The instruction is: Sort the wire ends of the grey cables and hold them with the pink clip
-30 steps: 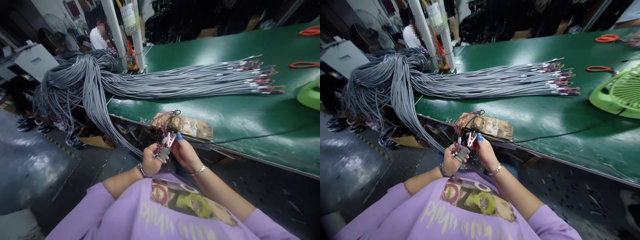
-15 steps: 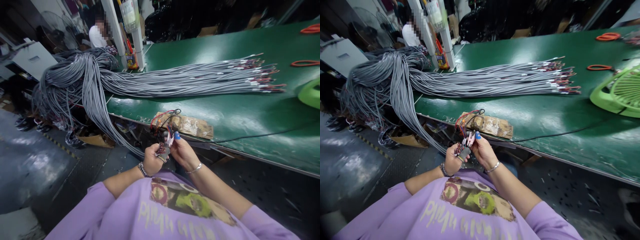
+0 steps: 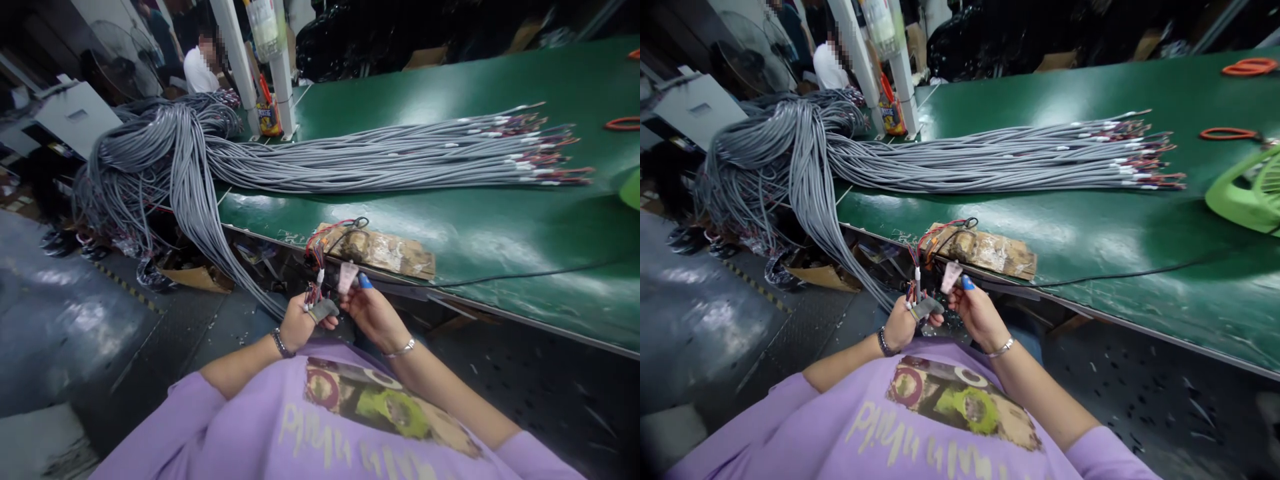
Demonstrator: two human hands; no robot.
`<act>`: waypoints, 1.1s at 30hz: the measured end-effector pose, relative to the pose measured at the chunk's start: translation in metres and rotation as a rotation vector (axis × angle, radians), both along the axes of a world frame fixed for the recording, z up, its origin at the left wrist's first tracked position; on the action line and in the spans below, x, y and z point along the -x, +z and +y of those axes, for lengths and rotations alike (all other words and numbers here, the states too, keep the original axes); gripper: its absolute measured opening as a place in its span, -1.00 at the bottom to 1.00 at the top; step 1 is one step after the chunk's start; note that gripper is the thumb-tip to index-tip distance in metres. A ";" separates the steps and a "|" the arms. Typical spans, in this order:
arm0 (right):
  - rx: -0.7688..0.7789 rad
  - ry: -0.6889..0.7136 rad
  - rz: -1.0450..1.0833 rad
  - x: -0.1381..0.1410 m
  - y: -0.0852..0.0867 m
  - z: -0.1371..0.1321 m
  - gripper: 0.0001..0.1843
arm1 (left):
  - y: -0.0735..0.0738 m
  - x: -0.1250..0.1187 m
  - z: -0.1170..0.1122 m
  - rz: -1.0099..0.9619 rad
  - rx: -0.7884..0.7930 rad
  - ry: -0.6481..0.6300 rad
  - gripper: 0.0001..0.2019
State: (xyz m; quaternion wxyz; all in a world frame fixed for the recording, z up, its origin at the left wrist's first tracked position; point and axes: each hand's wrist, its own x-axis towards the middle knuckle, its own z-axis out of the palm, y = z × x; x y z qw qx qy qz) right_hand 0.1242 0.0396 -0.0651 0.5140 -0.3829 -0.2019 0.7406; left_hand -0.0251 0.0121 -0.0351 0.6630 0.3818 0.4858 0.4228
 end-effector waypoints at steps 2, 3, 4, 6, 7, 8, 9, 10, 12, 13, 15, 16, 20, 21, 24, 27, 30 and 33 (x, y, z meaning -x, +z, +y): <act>-0.041 0.030 -0.089 -0.004 -0.006 -0.004 -0.51 | -0.007 0.001 0.002 -0.040 0.002 -0.010 -0.46; -0.065 0.049 -0.144 -0.006 -0.009 -0.006 -0.50 | -0.009 0.001 0.003 -0.050 0.001 -0.008 -0.45; -0.087 0.057 -0.205 -0.009 -0.011 -0.008 -0.49 | -0.011 0.001 0.004 -0.053 -0.002 -0.008 -0.44; -0.133 0.038 -0.351 -0.014 -0.013 -0.011 -0.46 | -0.011 0.002 0.004 -0.040 -0.008 -0.031 -0.42; -0.160 0.019 -0.432 -0.016 -0.012 -0.012 -0.46 | -0.010 0.002 0.004 -0.031 -0.009 -0.057 -0.41; -0.192 0.003 -0.514 -0.018 -0.011 -0.013 -0.46 | -0.010 0.003 0.003 -0.021 -0.008 -0.097 -0.39; -0.228 -0.005 -0.591 -0.020 -0.009 -0.015 -0.47 | -0.010 0.004 0.001 -0.010 -0.007 -0.147 -0.38; -0.272 -0.003 -0.657 -0.022 -0.006 -0.017 -0.48 | -0.010 0.006 0.000 0.007 -0.010 -0.202 -0.37; -0.368 0.020 -0.740 -0.025 0.000 -0.022 -0.53 | -0.012 0.008 -0.004 0.074 -0.030 -0.333 -0.38; -0.418 0.037 -0.758 -0.026 0.002 -0.025 -0.55 | -0.014 0.009 -0.005 0.126 -0.044 -0.400 -0.41; -0.507 0.059 -0.771 -0.030 0.005 -0.032 -0.58 | -0.020 0.009 -0.008 0.242 -0.063 -0.520 -0.51; -0.541 0.066 -0.771 -0.032 0.005 -0.036 -0.60 | -0.022 0.009 -0.008 0.298 -0.067 -0.571 -0.58; -0.614 0.090 -0.772 -0.041 0.004 -0.046 -0.65 | -0.028 0.006 -0.008 0.517 -0.209 -0.689 -0.78; -0.626 0.118 -0.775 -0.043 0.004 -0.047 -0.65 | -0.027 0.005 -0.007 0.551 -0.247 -0.707 -0.75; -0.662 0.183 -0.784 -0.045 0.010 -0.048 -0.65 | -0.020 0.005 -0.003 0.580 -0.305 -0.732 -0.68; -0.675 0.169 -0.791 -0.041 0.021 -0.046 -0.68 | -0.006 0.008 -0.002 0.461 -0.257 -0.729 -0.76; -0.675 0.179 -0.776 -0.033 0.033 -0.046 -0.69 | 0.008 0.016 -0.002 0.264 -0.174 -0.688 -0.85; -0.645 0.233 -0.728 -0.025 0.042 -0.046 -0.66 | 0.016 0.030 -0.002 0.073 -0.130 -0.580 -0.84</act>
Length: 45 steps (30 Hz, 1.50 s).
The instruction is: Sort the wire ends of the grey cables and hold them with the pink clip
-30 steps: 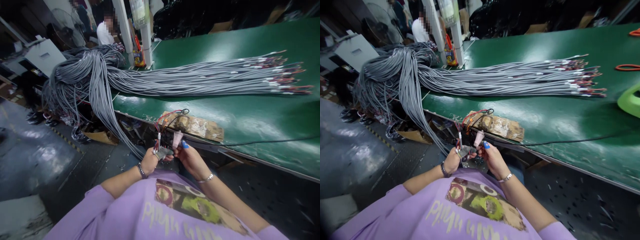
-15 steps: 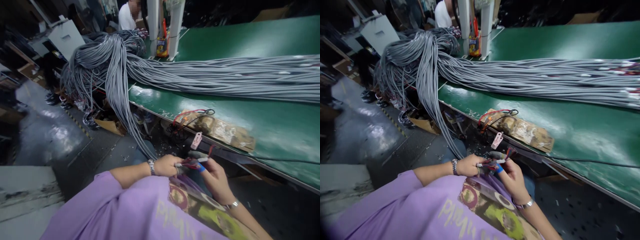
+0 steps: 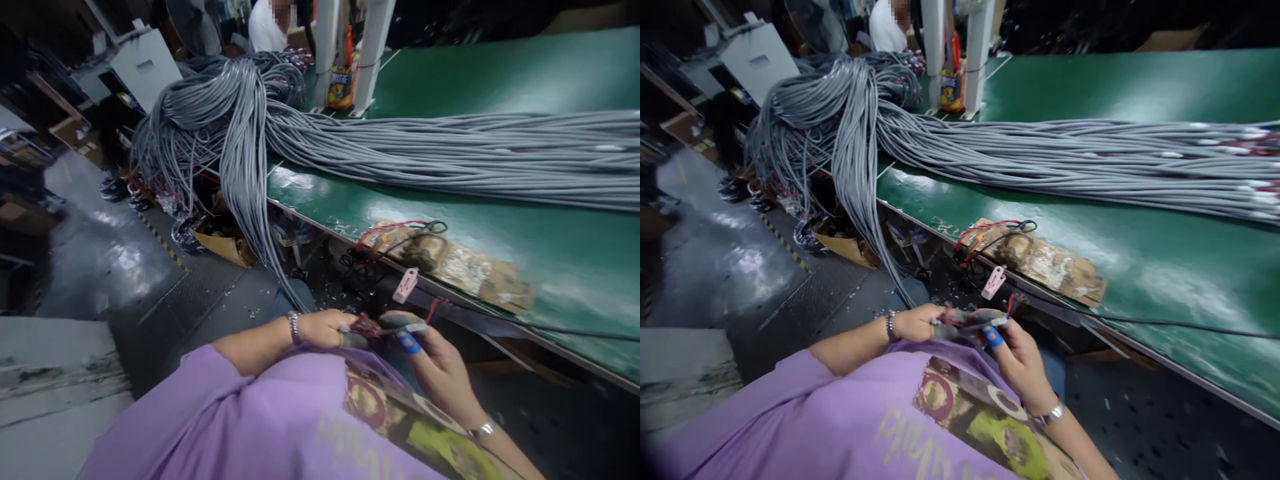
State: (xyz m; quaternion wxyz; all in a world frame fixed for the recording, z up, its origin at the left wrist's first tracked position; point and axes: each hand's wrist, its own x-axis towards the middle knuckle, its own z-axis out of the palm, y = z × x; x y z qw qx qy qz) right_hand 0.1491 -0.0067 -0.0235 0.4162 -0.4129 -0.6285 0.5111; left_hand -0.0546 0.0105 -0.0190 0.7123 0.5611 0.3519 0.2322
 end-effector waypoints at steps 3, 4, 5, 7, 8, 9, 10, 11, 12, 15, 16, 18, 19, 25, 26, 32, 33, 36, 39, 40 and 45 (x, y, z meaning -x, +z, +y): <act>0.035 0.057 -0.011 0.008 0.003 0.000 -0.59 | -0.002 0.015 0.004 -0.175 0.077 0.212 -0.59; 0.037 0.077 -0.019 0.010 0.002 0.001 -0.57 | -0.004 0.019 0.006 -0.195 0.112 0.256 -0.52; 0.034 0.101 -0.032 0.013 0.001 0.001 -0.56 | -0.007 0.021 0.008 -0.196 0.140 0.308 -0.46; 0.035 0.106 -0.049 0.018 -0.004 0.003 -0.54 | -0.013 0.022 0.009 -0.164 0.133 0.425 -0.42; 0.056 0.107 -0.052 0.020 -0.008 0.003 -0.54 | -0.016 0.020 0.008 -0.145 0.117 0.468 -0.43; 0.082 0.105 -0.051 0.022 -0.011 0.004 -0.54 | -0.018 0.017 0.007 -0.131 0.096 0.491 -0.44; 0.106 0.104 -0.050 0.023 -0.015 0.004 -0.55 | -0.019 0.013 0.005 -0.120 0.079 0.480 -0.45; 0.129 0.103 -0.050 0.024 -0.018 0.004 -0.55 | -0.019 0.009 0.004 -0.116 0.064 0.449 -0.45; 0.147 0.099 -0.050 0.025 -0.021 0.004 -0.56 | -0.019 0.004 0.002 -0.114 0.046 0.416 -0.44; 0.183 0.087 -0.053 0.026 -0.027 0.004 -0.57 | -0.015 -0.008 0.001 -0.072 -0.035 0.401 -0.47; 0.192 0.086 -0.055 0.025 -0.028 0.004 -0.56 | -0.014 -0.011 0.001 -0.065 -0.053 0.407 -0.49; 0.198 0.087 -0.061 0.025 -0.029 0.004 -0.55 | -0.011 -0.016 0.003 -0.070 -0.073 0.410 -0.51; 0.199 0.093 -0.066 0.025 -0.029 0.003 -0.55 | -0.010 -0.017 0.004 -0.074 -0.075 0.404 -0.52; 0.253 0.119 -0.054 0.026 -0.032 0.001 -0.55 | -0.006 -0.022 0.003 -0.066 0.035 0.409 -0.51; 0.262 0.119 -0.043 0.025 -0.032 0.002 -0.56 | -0.006 -0.022 0.002 -0.061 0.046 0.434 -0.51; 0.279 -0.024 -0.039 0.013 -0.021 0.014 -0.65 | -0.004 -0.018 0.002 0.032 -0.003 0.514 -0.53; 0.279 -0.061 -0.021 0.012 -0.016 0.016 -0.66 | -0.005 -0.018 0.001 0.045 -0.015 0.508 -0.52; 0.283 -0.070 0.050 0.016 -0.002 0.021 -0.65 | -0.006 -0.018 0.000 0.042 -0.010 0.489 -0.51; 0.339 -0.022 0.115 0.024 0.008 0.025 -0.59 | -0.004 -0.019 -0.002 0.037 0.005 0.454 -0.51; 0.369 -0.009 0.137 0.026 0.009 0.026 -0.56 | -0.003 -0.020 -0.002 0.042 0.006 0.442 -0.51; 0.483 -0.040 0.196 0.031 0.005 0.025 -0.51 | -0.003 -0.020 -0.005 0.072 -0.015 0.445 -0.52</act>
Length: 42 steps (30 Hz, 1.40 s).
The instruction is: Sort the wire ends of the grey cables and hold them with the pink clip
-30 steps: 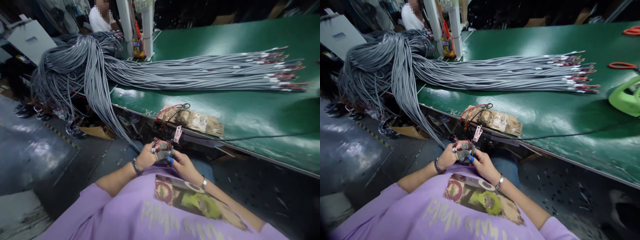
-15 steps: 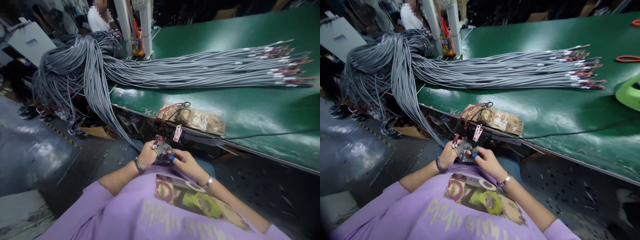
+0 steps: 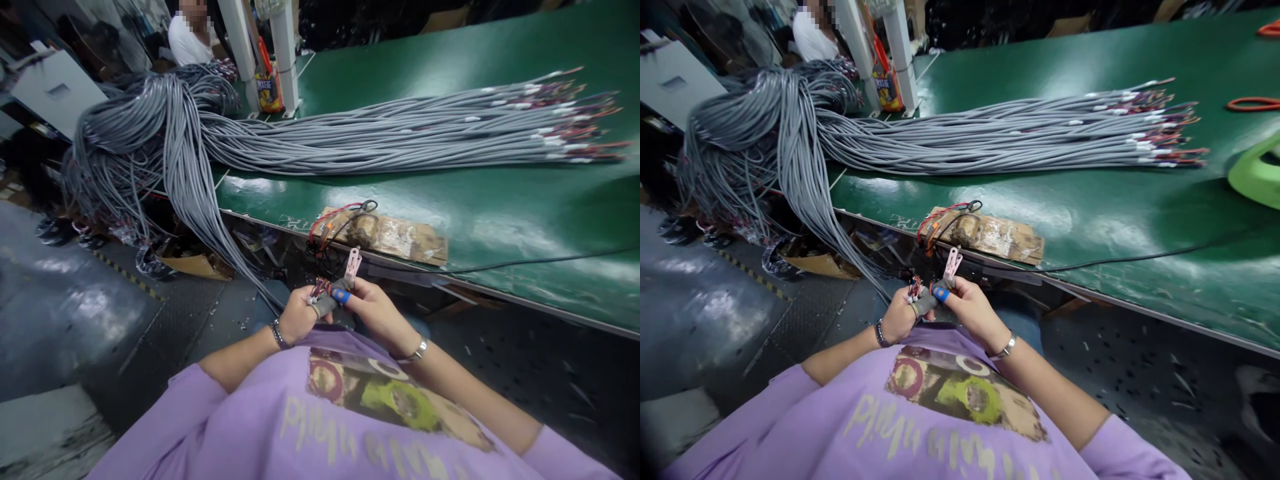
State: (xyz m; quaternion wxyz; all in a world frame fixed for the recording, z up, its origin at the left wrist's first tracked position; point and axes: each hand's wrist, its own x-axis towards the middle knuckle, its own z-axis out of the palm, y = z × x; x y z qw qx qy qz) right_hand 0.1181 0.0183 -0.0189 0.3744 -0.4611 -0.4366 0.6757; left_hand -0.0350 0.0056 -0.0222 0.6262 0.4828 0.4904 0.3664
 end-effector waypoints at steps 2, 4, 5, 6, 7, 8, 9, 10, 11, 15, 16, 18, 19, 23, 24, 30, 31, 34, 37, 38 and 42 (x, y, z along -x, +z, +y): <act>0.018 -0.046 -0.015 0.000 -0.004 -0.001 -0.50 | -0.004 0.001 -0.001 0.000 -0.032 0.037 -0.51; 0.019 -0.084 -0.025 0.000 -0.007 -0.003 -0.48 | -0.009 0.001 -0.002 0.003 -0.060 0.072 -0.50; 0.014 -0.095 -0.030 -0.001 -0.008 -0.003 -0.47 | -0.011 0.001 -0.002 0.008 -0.067 0.086 -0.50; 0.004 -0.102 -0.036 -0.001 -0.009 -0.004 -0.47 | -0.013 0.001 -0.002 0.015 -0.071 0.097 -0.50; -0.011 -0.111 -0.043 -0.001 -0.010 -0.005 -0.48 | -0.014 0.001 -0.001 0.022 -0.072 0.108 -0.50; -0.030 -0.117 -0.052 -0.001 -0.010 -0.006 -0.48 | -0.015 0.001 -0.001 0.030 -0.074 0.123 -0.50; -0.049 -0.120 -0.063 -0.001 -0.010 -0.007 -0.49 | -0.015 0.001 -0.001 0.040 -0.076 0.138 -0.50; -0.066 -0.122 -0.074 -0.002 -0.011 -0.008 -0.50 | -0.015 0.000 0.000 0.047 -0.078 0.151 -0.50; -0.077 -0.124 -0.080 -0.002 -0.011 -0.009 -0.51 | -0.015 0.000 0.000 0.049 -0.074 0.156 -0.49; -0.068 -0.137 -0.067 -0.002 -0.013 -0.011 -0.54 | -0.010 -0.002 0.001 0.001 0.043 0.147 -0.49; -0.067 -0.139 -0.061 -0.003 -0.013 -0.011 -0.55 | -0.008 -0.003 0.001 -0.010 0.074 0.146 -0.49; -0.079 -0.129 -0.059 -0.003 -0.012 -0.009 -0.58 | -0.003 -0.003 0.002 -0.006 0.101 0.138 -0.50; -0.092 -0.116 -0.059 -0.003 -0.010 -0.008 -0.59 | 0.000 -0.003 0.002 0.003 0.099 0.126 -0.51; -0.127 -0.041 -0.049 -0.002 -0.003 -0.003 -0.59 | 0.007 -0.004 0.002 0.035 0.103 0.064 -0.56; -0.125 -0.025 -0.047 -0.002 -0.002 -0.002 -0.59 | 0.007 -0.004 0.002 0.037 0.106 0.054 -0.58; -0.087 -0.009 -0.014 0.001 -0.003 -0.001 -0.57 | 0.005 -0.006 0.000 0.042 0.130 0.047 -0.60; -0.074 -0.010 -0.006 0.001 -0.003 -0.002 -0.57 | 0.005 -0.006 0.000 0.038 0.136 0.050 -0.59; -0.055 -0.032 0.008 0.002 -0.004 -0.004 -0.56 | 0.006 -0.006 0.000 0.016 0.147 0.061 -0.55; -0.058 -0.077 -0.008 0.002 -0.006 -0.004 -0.54 | 0.007 -0.007 0.001 -0.007 0.142 0.074 -0.51; -0.054 -0.093 -0.016 0.002 -0.007 -0.005 -0.54 | 0.007 -0.008 0.001 -0.013 0.140 0.077 -0.50; -0.011 -0.161 -0.021 0.003 -0.010 -0.005 -0.52 | 0.007 -0.008 0.001 -0.008 0.132 0.085 -0.50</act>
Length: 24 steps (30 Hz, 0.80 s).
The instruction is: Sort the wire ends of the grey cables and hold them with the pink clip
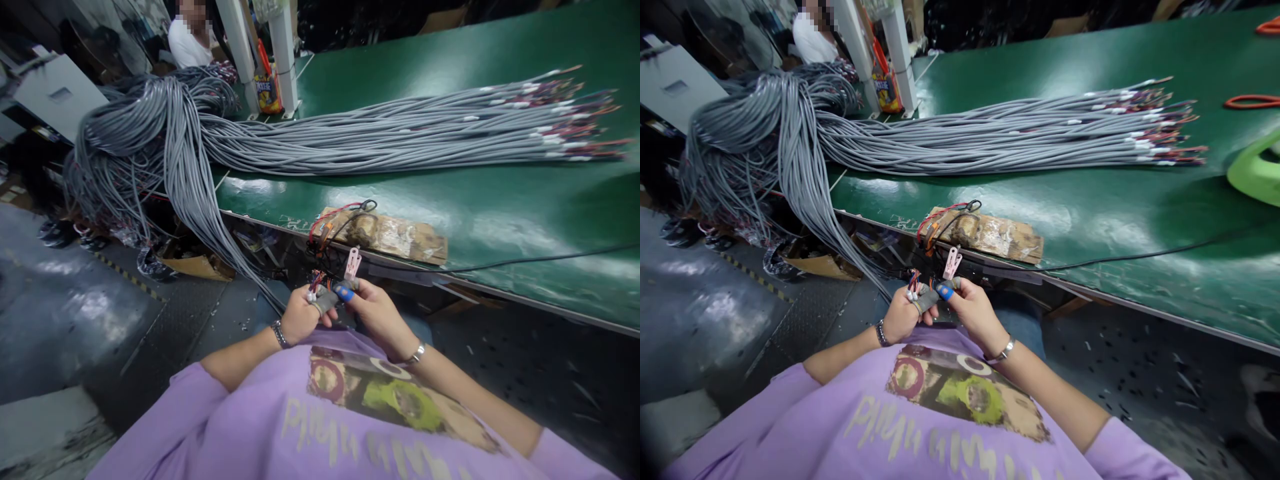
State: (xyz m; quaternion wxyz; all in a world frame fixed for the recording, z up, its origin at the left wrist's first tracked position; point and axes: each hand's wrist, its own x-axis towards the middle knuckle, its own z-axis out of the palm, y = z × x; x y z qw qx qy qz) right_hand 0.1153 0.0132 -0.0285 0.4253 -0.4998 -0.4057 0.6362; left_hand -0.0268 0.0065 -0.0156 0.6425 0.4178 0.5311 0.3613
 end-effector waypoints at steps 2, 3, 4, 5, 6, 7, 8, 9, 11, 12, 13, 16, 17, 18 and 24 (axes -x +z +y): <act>0.026 -0.013 0.013 0.000 0.000 -0.001 -0.51 | -0.001 0.000 0.000 0.011 -0.010 0.010 -0.50; 0.041 -0.016 0.021 0.000 -0.001 -0.001 -0.51 | -0.001 0.001 0.000 0.016 -0.014 0.019 -0.50; 0.053 -0.022 0.029 0.000 -0.001 -0.002 -0.50 | -0.002 0.001 0.000 0.020 -0.016 0.030 -0.51; 0.062 -0.031 0.036 0.000 -0.001 -0.002 -0.50 | -0.002 0.001 0.000 0.024 -0.018 0.042 -0.51; 0.063 -0.044 0.039 0.000 -0.001 -0.002 -0.50 | -0.003 0.001 0.000 0.029 -0.020 0.054 -0.52; 0.059 -0.054 0.042 -0.001 -0.002 -0.003 -0.51 | -0.004 0.001 0.000 0.032 -0.021 0.064 -0.52; 0.053 -0.060 0.045 -0.001 -0.003 -0.003 -0.51 | -0.004 0.001 0.000 0.034 -0.022 0.074 -0.53; 0.047 -0.061 0.047 -0.001 -0.004 -0.003 -0.53 | -0.005 0.001 0.000 0.033 -0.022 0.078 -0.53; 0.056 -0.054 0.063 -0.003 -0.006 -0.002 -0.57 | -0.005 0.002 0.000 0.030 -0.017 0.073 -0.54; 0.075 -0.052 0.081 -0.003 -0.007 -0.001 -0.59 | -0.005 0.002 0.000 0.029 -0.013 0.065 -0.54; 0.099 -0.049 0.105 -0.004 -0.007 0.000 -0.61 | -0.005 0.002 0.000 0.029 -0.008 0.054 -0.55; 0.162 -0.049 0.208 -0.008 -0.005 0.005 -0.63 | -0.003 0.003 0.000 0.036 0.012 0.026 -0.55; 0.168 -0.047 0.239 -0.010 -0.003 0.006 -0.62 | -0.003 0.003 0.000 0.039 0.017 0.019 -0.56; 0.167 -0.043 0.263 -0.011 -0.001 0.008 -0.61 | -0.002 0.003 0.001 0.041 0.019 0.012 -0.56; 0.130 0.030 0.287 -0.009 0.004 0.009 -0.53 | 0.001 0.002 0.002 0.050 0.016 -0.032 -0.61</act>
